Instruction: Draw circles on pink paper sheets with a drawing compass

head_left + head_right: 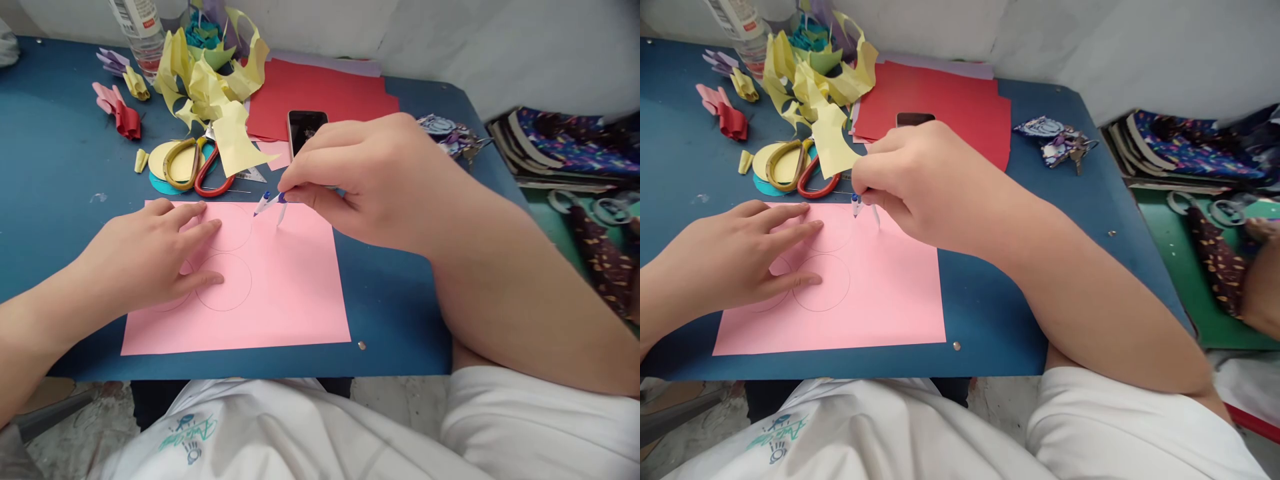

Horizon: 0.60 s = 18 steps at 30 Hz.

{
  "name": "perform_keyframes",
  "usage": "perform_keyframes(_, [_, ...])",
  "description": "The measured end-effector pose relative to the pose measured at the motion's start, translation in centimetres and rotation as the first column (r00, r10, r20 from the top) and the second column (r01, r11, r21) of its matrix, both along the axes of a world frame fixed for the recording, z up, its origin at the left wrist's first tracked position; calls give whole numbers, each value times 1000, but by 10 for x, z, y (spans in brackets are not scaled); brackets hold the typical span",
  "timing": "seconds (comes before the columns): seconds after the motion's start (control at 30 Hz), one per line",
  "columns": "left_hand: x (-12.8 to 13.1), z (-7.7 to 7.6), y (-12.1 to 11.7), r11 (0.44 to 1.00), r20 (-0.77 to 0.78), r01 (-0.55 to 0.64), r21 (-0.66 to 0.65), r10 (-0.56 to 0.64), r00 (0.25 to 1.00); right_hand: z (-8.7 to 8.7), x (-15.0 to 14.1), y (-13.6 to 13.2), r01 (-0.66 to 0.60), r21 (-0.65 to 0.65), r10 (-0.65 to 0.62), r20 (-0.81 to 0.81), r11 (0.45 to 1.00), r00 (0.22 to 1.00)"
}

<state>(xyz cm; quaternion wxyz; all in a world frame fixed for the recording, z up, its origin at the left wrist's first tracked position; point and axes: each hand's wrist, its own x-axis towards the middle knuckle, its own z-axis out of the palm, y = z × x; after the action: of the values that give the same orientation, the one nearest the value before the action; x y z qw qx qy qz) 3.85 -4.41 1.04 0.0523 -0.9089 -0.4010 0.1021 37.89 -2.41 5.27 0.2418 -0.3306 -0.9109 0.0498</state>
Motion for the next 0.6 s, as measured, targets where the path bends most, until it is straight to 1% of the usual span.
perform_keyframes(0.1, [-1, -1, -1, 1000, 20, -6, -6, 6, 1000, -4, -2, 0, -15, -10, 15, -5, 1000, 1000])
perform_keyframes(0.2, [-4, -3, -1, 1000, 28, 18, -2, -18, 999, -7, -6, -1, 3, -28, -3, -15, 1000, 1000])
perform_keyframes(0.33, [-4, -4, 0, 1000, 83, -2, -27, 4, 997, -9, -10, -2, 37, -38, -36, 13, 999, 999])
perform_keyframes(0.43, [-2, -2, 1, 1000, 35, 8, -12, -8, 999, -10, -11, -2, 27, -29, -27, 6, 999, 1000])
perform_keyframes(0.5, [-1, -1, 1, 1000, 8, 14, -4, -14, 1000, -10, -11, -2, 44, -31, -44, 10, 999, 999])
perform_keyframes(0.6, [-1, -2, 0, 1000, 22, 21, -8, -21, 1000, -13, -10, -2, 56, 10, -56, 6, 998, 998])
